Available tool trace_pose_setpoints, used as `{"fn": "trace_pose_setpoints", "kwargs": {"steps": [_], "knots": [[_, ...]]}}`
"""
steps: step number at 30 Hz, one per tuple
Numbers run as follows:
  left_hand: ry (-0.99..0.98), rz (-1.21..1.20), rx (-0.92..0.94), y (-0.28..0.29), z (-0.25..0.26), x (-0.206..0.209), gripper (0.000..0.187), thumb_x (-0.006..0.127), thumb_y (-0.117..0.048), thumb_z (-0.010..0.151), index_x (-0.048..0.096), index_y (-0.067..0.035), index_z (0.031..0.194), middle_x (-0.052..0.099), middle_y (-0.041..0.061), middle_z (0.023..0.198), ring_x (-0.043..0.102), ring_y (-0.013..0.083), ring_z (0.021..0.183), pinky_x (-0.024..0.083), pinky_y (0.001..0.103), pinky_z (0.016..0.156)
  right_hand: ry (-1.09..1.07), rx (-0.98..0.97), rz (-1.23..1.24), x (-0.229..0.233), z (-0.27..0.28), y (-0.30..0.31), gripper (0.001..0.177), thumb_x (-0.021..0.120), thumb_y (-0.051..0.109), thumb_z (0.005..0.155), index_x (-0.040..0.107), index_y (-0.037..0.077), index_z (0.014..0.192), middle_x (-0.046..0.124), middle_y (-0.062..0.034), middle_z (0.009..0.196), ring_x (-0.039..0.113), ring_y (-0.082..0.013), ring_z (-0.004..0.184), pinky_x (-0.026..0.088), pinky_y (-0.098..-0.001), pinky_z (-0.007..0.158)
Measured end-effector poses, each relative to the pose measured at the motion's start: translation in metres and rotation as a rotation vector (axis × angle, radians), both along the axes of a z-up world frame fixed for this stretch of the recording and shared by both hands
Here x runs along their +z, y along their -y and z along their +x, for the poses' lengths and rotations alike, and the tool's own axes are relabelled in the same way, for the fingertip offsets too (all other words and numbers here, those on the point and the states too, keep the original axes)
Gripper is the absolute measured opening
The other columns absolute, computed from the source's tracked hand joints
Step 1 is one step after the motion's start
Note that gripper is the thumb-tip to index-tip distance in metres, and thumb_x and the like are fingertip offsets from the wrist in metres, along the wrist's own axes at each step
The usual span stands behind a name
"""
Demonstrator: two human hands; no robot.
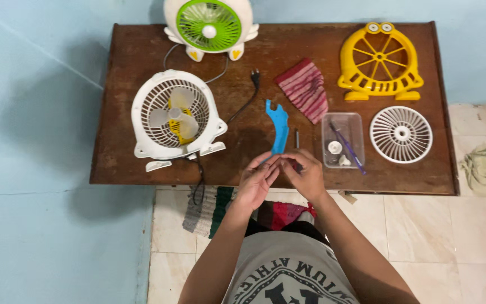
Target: The person uses a screwdriver to remove screws from a white desk fan, then detaches the front grille and separates the yellow fan blade assembly from the motor housing. The person places the removed parts on the table.
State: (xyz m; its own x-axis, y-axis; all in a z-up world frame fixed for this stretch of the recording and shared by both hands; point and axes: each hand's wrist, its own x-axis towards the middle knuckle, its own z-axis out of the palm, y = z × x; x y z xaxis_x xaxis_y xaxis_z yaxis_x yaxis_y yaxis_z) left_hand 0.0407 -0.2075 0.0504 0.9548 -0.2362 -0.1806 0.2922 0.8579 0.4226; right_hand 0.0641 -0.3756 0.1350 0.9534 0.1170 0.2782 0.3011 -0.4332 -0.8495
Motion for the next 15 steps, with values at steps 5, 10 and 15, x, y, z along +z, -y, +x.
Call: {"fn": "trace_pose_setpoints", "kwargs": {"steps": [5,10,15], "knots": [[-0.004,-0.137,-0.073,0.075,0.001,0.028,0.050,0.064,-0.011,0.103,0.048,-0.011,0.150,0.058,0.012,0.144,0.056,0.0242,0.128,0.045,0.049,0.111,0.286,0.024,-0.061,0.024,-0.010,0.066,0.024,0.080,0.008,0.083,0.075,0.009,0.107,0.072,-0.0081,0.112,0.068,-0.0263,0.102,0.056,-0.0376,0.085],[0.053,-0.174,-0.188,0.139,0.003,0.053,0.049,0.065,-0.011,0.100,0.046,-0.011,0.145,0.058,0.013,0.143,0.058,0.0278,0.131,0.047,0.051,0.110,0.315,-0.017,-0.165,0.036,-0.020,0.130,0.026,0.083,0.010,0.081,0.079,0.012,0.106,0.067,-0.0060,0.098,0.063,-0.0252,0.093,0.053,-0.0363,0.079],[0.065,-0.129,-0.230,0.182,0.005,0.059,0.045,0.066,-0.012,0.098,0.052,-0.011,0.141,0.062,0.010,0.134,0.060,0.0251,0.125,0.049,0.047,0.106,0.413,0.006,-0.272,0.044,-0.021,0.178,0.023,0.083,0.012,0.081,0.079,0.011,0.103,0.065,-0.0052,0.095,0.059,-0.0260,0.088,0.050,-0.0377,0.076]]}}
